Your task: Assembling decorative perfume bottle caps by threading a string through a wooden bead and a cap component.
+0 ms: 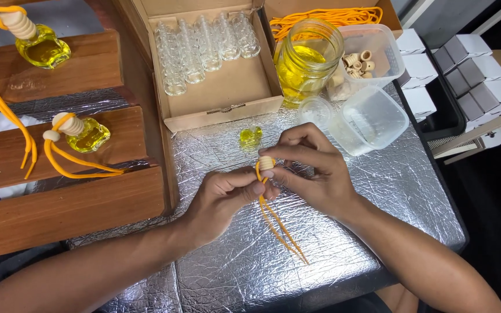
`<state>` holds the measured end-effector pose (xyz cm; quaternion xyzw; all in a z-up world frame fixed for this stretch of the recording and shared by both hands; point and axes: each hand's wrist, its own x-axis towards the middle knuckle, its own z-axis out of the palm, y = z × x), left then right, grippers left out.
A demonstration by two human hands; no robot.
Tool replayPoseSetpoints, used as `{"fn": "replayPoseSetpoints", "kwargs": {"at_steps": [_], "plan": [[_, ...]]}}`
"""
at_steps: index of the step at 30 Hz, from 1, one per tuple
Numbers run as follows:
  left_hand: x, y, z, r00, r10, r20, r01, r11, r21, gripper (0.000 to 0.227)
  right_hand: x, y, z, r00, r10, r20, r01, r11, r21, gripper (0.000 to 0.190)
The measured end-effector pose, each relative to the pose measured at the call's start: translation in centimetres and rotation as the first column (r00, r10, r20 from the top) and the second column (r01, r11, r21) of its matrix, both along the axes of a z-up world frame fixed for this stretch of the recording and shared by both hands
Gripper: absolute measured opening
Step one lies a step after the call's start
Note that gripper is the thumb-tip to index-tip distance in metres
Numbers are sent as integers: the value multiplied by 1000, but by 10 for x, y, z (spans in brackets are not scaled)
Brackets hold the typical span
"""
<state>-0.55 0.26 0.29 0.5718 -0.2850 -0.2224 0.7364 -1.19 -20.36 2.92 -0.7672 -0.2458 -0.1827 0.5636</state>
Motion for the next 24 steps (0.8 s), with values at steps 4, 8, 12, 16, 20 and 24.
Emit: {"fn": "replayPoseSetpoints", "kwargs": {"at_steps": [4, 8, 12, 16, 20, 24], "plan": [[-2, -1, 5, 998, -3, 65, 0, 999, 37, 28, 3, -1, 1, 999, -46, -15, 46, 999, -1, 29], [-6, 0, 19, 988, -117, 101, 111, 992, 58, 28, 4, -3, 4, 992, -117, -46, 118, 993, 25, 29], [-5, 1, 15, 952, -236, 196, 207, 966, 157, 33, 3, -2, 8, 986, -156, -59, 157, 987, 16, 29], [-10, -1, 2, 921, -298, 250, 261, 950, 171, 38, 2, -3, 9, 985, -166, -51, 166, 986, 1, 29], [-23, 0, 12, 863, -385, 328, 283, 905, 319, 45, 1, -6, 7, 989, -144, -28, 142, 987, -75, 28], [-30, 4, 21, 690, -601, 404, 428, 788, 442, 44, 2, -7, 7, 988, -150, -28, 147, 986, -76, 28]]}}
